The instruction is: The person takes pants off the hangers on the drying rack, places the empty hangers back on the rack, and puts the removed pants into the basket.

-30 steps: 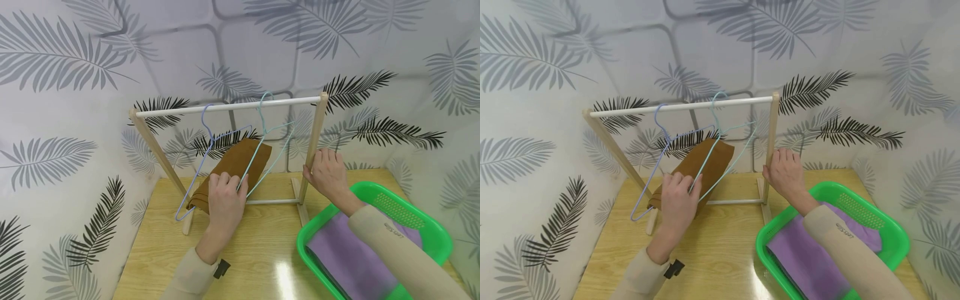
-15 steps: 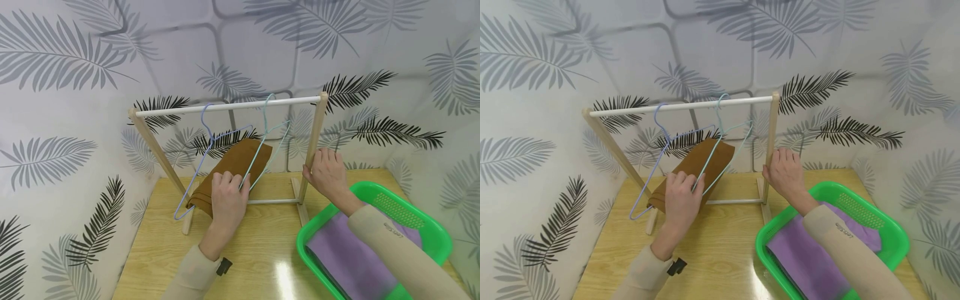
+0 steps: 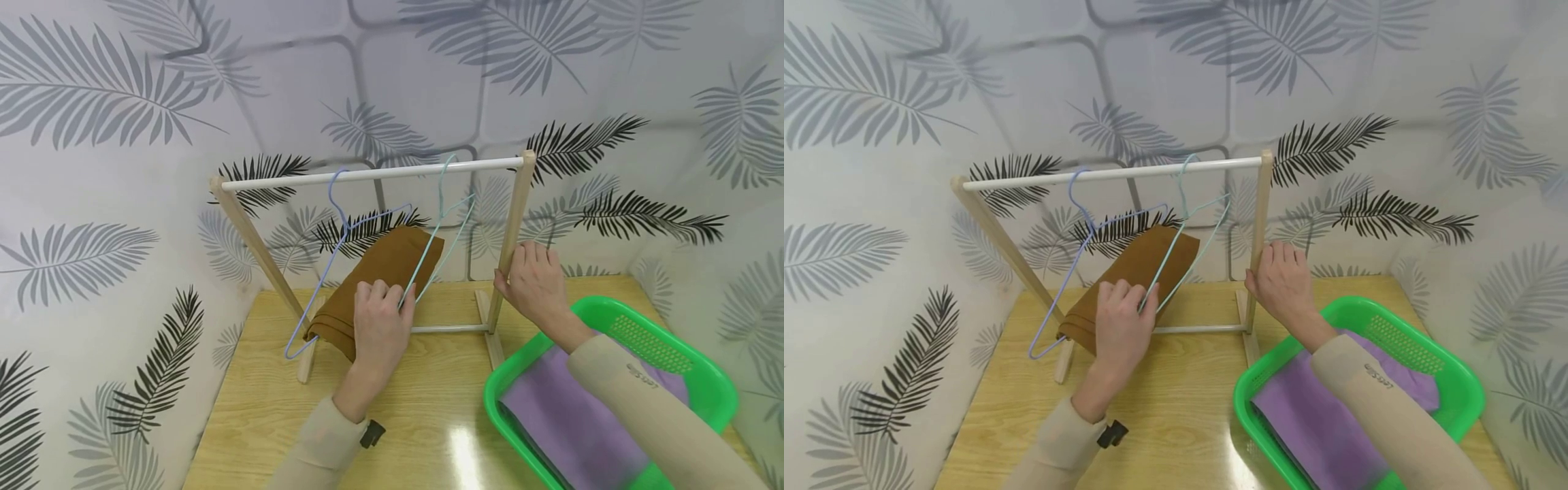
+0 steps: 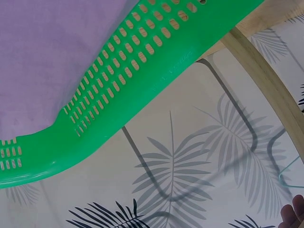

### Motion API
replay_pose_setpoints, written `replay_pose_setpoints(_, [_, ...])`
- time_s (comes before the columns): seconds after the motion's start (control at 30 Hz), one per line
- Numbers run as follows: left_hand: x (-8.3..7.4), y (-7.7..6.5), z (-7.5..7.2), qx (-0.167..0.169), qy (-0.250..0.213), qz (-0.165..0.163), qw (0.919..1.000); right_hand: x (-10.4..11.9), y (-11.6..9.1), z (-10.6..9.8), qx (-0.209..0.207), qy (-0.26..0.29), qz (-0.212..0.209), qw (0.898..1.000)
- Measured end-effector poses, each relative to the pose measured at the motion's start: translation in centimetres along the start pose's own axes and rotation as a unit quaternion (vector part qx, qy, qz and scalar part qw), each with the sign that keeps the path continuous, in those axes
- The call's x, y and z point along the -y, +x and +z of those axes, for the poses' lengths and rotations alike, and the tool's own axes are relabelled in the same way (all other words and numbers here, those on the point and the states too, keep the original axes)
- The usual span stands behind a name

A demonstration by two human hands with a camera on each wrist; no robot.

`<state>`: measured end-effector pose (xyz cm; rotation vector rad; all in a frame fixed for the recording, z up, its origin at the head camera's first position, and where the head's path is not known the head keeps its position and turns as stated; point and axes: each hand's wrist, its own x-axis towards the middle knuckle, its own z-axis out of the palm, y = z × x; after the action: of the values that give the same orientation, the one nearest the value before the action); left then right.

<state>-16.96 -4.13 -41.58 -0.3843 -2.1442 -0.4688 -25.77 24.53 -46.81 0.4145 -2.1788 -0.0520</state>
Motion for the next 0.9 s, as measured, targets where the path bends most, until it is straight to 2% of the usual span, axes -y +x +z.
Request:
replay_pose_setpoints(0.3, [-0.5,-0.2,0.5,0.001,-0.001,0.009,1.0,0.1,0.0,-0.1,0.004,-0.008,0.0,1.0])
replay_pose_setpoints(0.63, [-1.1,-0.3,0.9,0.009,-0.007,0.007,0.9999,0.2,0.0,0.0,-0.018,-0.007,-0.001,1.0])
replay_pose_setpoints(0.9, [-1.6,-0.4,1.2,0.028,-0.006,0.006,0.9996,0.2,0.0,0.0,-0.01,-0.007,0.001,1.0])
